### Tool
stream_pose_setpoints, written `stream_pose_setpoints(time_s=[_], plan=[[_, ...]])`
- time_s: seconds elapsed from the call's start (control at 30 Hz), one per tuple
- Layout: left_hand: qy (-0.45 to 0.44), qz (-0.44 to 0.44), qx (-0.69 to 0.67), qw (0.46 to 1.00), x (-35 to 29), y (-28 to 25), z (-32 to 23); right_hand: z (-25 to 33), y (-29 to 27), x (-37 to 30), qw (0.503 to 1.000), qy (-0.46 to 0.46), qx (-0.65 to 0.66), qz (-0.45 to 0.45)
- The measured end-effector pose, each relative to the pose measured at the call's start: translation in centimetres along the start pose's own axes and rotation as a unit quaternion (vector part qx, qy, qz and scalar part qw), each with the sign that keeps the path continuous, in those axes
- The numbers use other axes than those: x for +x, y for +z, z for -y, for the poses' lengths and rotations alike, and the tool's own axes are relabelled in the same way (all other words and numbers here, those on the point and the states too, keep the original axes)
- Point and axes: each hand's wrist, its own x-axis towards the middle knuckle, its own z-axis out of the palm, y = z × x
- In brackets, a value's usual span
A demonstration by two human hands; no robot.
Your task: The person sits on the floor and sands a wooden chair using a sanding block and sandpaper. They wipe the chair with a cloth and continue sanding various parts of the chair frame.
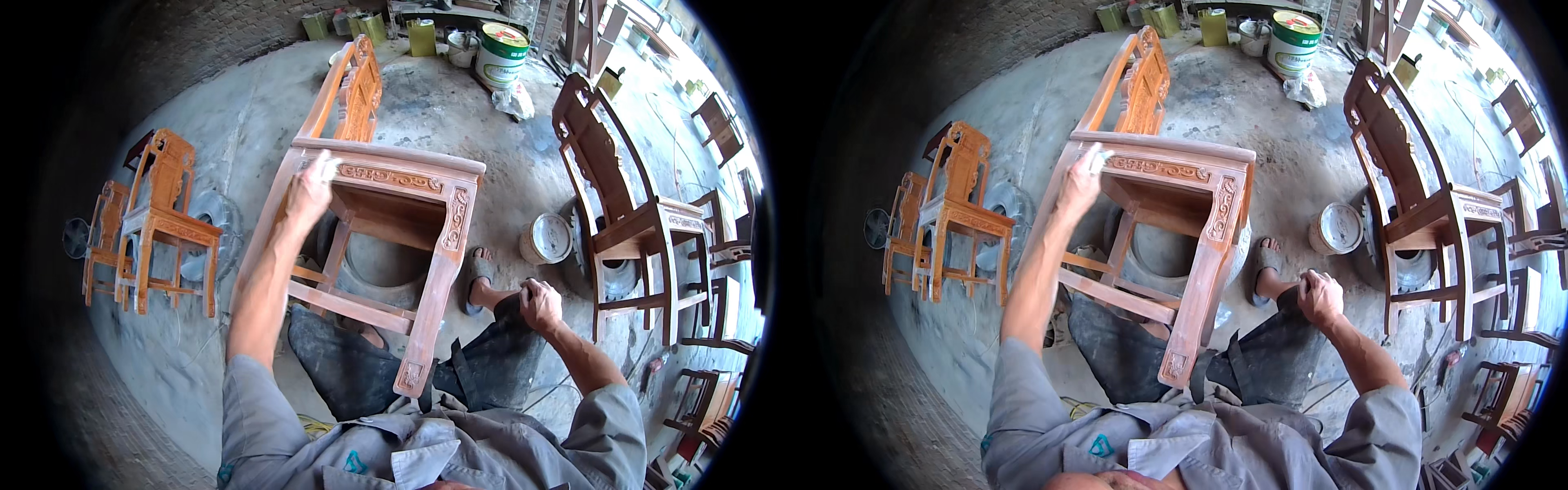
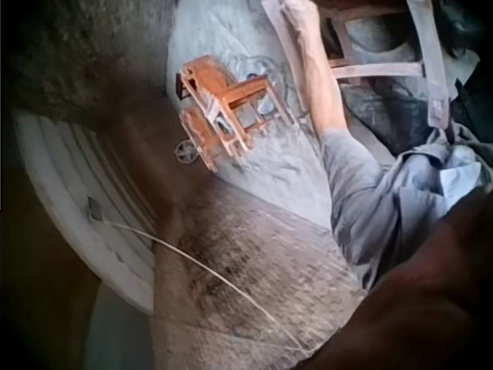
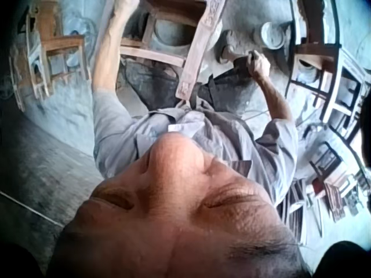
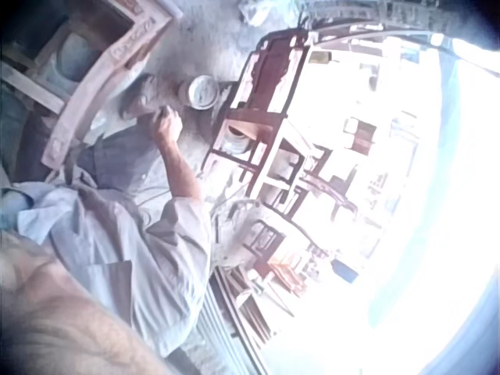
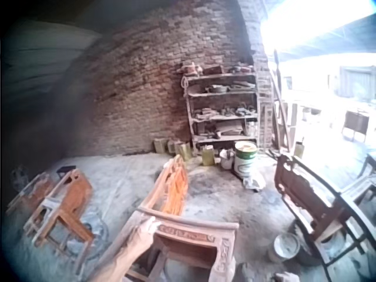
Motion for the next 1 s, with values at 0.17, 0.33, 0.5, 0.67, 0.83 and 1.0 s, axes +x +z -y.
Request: stream_pose_setpoints(time_s=[0.17, 0.33, 0.5, 0.67, 0.83, 1.0], plan=[[0.229, 0.015, -0.094, 0.969, -1.4, 5.2, -5.5, 0.1, 0.7, 0.5, 1.000, -0.021, -0.010, -0.009], [0.226, 0.090, -0.075, 0.967, -1.6, 7.5, -4.6, 0.7, -0.1, 0.6, 1.000, -0.003, -0.003, 0.015], [0.197, 0.117, -0.047, 0.972, -0.3, 6.2, -4.2, 0.7, 0.1, 0.4, 1.000, -0.021, 0.006, 0.005], [0.280, 0.052, -0.023, 0.958, -0.8, 7.9, -7.1, -0.6, 0.9, 0.5, 1.000, -0.006, -0.022, 0.011], [0.215, 0.076, -0.062, 0.972, -0.8, 6.3, -4.9, 0.3, 0.6, 0.5, 1.000, -0.010, -0.007, 0.002], [0.231, 0.077, -0.047, 0.969, -1.0, 7.1, -6.0, 0.4, 0.5, 0.5, 0.999, -0.039, -0.004, -0.006]])
